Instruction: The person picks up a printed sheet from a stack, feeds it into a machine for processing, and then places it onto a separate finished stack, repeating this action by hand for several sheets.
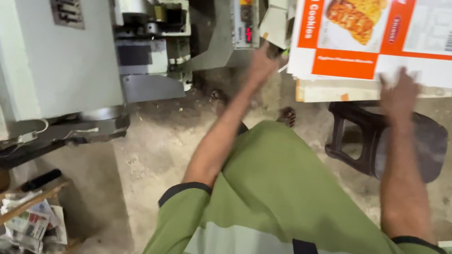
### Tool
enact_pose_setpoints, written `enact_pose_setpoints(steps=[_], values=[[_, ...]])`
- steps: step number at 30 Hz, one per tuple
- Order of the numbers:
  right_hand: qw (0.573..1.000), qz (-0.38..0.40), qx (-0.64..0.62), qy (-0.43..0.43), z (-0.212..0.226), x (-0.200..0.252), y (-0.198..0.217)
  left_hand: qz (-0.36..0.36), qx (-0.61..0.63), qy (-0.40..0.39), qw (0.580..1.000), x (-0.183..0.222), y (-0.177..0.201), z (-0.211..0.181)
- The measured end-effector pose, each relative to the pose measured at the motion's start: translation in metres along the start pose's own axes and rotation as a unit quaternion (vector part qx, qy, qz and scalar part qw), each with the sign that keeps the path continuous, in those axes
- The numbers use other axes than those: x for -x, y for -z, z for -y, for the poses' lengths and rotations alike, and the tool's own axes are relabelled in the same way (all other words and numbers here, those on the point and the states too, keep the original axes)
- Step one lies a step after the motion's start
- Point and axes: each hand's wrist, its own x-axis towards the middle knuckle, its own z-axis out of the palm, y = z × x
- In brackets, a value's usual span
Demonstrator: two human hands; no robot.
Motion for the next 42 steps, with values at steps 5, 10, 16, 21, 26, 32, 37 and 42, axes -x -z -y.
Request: enact_pose_setpoints(steps=[5,10,16,21,26,32,37,42], values=[[0.994,-0.065,0.005,0.091,0.038,0.027,-0.013,-0.211,-0.116,-0.175,0.955,0.033,-0.084,-0.01],[0.99,-0.062,-0.109,-0.069,0.0,0.008,0.038,-0.182,0.146,-0.024,0.972,0.019,-0.068,-0.087],[0.751,0.032,-0.639,-0.16,0.011,0.028,0.079,-0.195,0.195,-0.132,0.952,0.008,0.06,-0.239],[0.574,0.043,-0.8,-0.166,0.14,0.002,0.07,-0.226,0.063,-0.164,0.958,0.033,0.208,-0.229],[0.73,0.004,-0.683,-0.014,0.275,-0.026,0.025,-0.385,-0.054,0.048,0.92,0.029,0.292,-0.033],[0.965,0.048,-0.237,0.104,0.382,0.003,-0.085,-0.433,-0.335,0.189,0.815,0.068,0.361,0.148],[0.934,0.233,-0.251,0.106,0.427,0.024,-0.091,-0.465,-0.291,0.261,0.794,0.101,0.41,0.191],[0.93,0.231,-0.047,0.281,0.539,0.036,-0.05,-0.482,-0.139,0.279,0.819,0.107,0.51,0.204]])
